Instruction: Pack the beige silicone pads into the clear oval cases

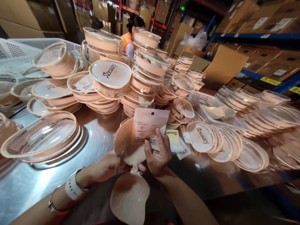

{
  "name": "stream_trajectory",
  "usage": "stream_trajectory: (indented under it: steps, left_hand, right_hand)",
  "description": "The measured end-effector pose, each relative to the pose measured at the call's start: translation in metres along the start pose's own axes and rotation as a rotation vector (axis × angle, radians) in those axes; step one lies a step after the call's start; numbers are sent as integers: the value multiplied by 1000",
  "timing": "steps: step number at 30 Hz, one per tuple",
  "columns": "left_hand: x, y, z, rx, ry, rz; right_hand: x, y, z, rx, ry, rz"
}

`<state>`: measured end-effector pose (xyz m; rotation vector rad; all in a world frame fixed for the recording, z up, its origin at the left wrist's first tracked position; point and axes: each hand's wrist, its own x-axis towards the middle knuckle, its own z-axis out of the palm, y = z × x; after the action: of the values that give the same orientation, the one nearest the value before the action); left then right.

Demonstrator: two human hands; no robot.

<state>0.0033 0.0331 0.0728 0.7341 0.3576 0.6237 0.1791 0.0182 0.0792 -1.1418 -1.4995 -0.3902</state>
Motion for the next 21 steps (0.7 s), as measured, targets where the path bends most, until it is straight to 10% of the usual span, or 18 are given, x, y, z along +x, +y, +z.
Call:
stream_trajectory:
  steps: [21]
  left_hand:
    - [1, 0, 0, -99, -26, -55]
  right_hand:
    - [0, -4, -9, -27, -61, -6]
